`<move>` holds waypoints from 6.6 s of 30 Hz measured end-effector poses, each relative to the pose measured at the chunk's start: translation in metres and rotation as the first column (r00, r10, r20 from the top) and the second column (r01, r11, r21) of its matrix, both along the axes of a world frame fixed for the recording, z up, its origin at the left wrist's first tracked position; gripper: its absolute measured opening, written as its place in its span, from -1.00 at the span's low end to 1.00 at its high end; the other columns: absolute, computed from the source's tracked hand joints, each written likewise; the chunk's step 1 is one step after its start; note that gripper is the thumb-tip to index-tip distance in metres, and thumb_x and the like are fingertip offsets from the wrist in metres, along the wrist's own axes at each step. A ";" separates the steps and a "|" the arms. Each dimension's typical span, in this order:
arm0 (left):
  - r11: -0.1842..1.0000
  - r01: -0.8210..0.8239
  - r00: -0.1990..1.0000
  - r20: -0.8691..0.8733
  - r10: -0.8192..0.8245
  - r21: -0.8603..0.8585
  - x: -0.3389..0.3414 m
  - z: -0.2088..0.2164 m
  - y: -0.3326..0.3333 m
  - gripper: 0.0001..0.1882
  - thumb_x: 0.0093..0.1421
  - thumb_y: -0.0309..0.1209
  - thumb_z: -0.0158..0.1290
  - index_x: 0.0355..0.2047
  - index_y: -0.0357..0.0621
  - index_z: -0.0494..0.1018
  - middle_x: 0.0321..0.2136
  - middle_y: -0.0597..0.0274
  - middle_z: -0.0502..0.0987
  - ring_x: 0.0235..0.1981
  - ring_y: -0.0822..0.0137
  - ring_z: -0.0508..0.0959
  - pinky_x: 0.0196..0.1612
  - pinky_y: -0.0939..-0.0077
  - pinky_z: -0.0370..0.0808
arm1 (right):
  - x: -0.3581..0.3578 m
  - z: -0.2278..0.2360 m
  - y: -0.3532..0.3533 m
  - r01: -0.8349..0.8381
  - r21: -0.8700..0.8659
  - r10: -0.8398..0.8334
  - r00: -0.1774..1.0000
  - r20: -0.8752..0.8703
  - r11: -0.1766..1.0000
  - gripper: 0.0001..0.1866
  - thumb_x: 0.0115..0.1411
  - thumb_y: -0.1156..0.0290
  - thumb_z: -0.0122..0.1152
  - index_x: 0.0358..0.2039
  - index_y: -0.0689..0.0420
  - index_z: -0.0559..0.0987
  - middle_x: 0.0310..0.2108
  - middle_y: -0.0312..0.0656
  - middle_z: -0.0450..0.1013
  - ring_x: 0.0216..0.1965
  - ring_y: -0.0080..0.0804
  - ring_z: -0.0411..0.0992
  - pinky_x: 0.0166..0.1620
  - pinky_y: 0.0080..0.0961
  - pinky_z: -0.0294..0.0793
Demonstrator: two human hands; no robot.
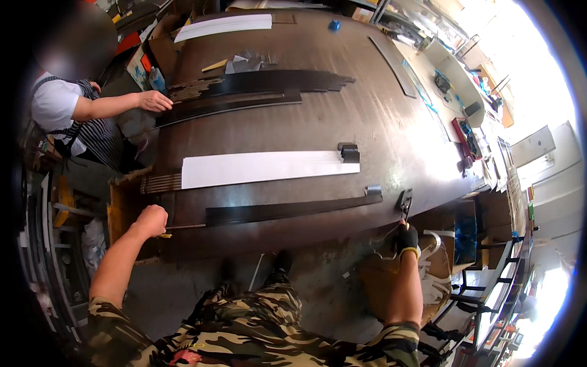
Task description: The person sands long, thin metal strips on a workbench using a sanding block. They repeatedly pick up a strip, sand its surface, and place it back on the table. Other workers are visible in the background.
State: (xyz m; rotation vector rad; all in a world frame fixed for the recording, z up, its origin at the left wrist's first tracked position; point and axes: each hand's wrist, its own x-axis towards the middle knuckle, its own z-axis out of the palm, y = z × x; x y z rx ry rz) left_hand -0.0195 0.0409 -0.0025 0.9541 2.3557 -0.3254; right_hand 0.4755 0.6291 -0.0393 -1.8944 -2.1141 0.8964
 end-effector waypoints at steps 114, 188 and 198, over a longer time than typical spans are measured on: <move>0.630 0.327 0.920 -0.390 -0.042 0.705 -0.233 -0.006 0.051 -0.81 0.07 -0.45 0.11 -0.27 -0.17 0.49 -0.29 0.05 0.49 -0.17 -0.01 0.49 -0.14 0.14 0.46 | -0.574 -0.103 -0.141 -0.490 -0.639 -0.616 0.235 -0.752 0.593 -0.67 0.37 0.05 -0.05 -0.22 0.04 0.51 -0.37 -0.29 0.48 -0.30 -0.33 0.41 -0.13 -0.45 0.41; 0.606 -0.059 0.996 0.003 0.094 0.793 0.025 -0.028 -0.023 -0.82 -0.09 -0.39 0.31 -0.51 -0.05 0.50 -0.46 0.33 0.48 -0.29 0.20 0.52 -0.33 0.25 0.49 | -0.399 0.025 -0.394 -0.982 -0.117 0.987 0.144 0.072 0.151 -0.71 -0.07 0.11 0.36 -0.44 -0.01 0.50 -0.41 -0.08 0.52 -0.28 0.01 0.49 -0.29 -0.10 0.44; 0.537 -0.145 0.984 0.064 0.166 0.831 0.030 -0.034 -0.029 -0.82 -0.13 -0.39 0.33 -0.57 -0.02 0.50 -0.47 0.38 0.48 -0.31 0.23 0.51 -0.31 0.29 0.49 | -0.401 -0.013 -0.370 -0.996 -0.077 0.997 0.040 -0.067 0.035 -0.80 -0.01 0.23 0.26 -0.38 0.01 0.60 -0.37 -0.05 0.55 -0.27 0.01 0.51 -0.21 -0.20 0.49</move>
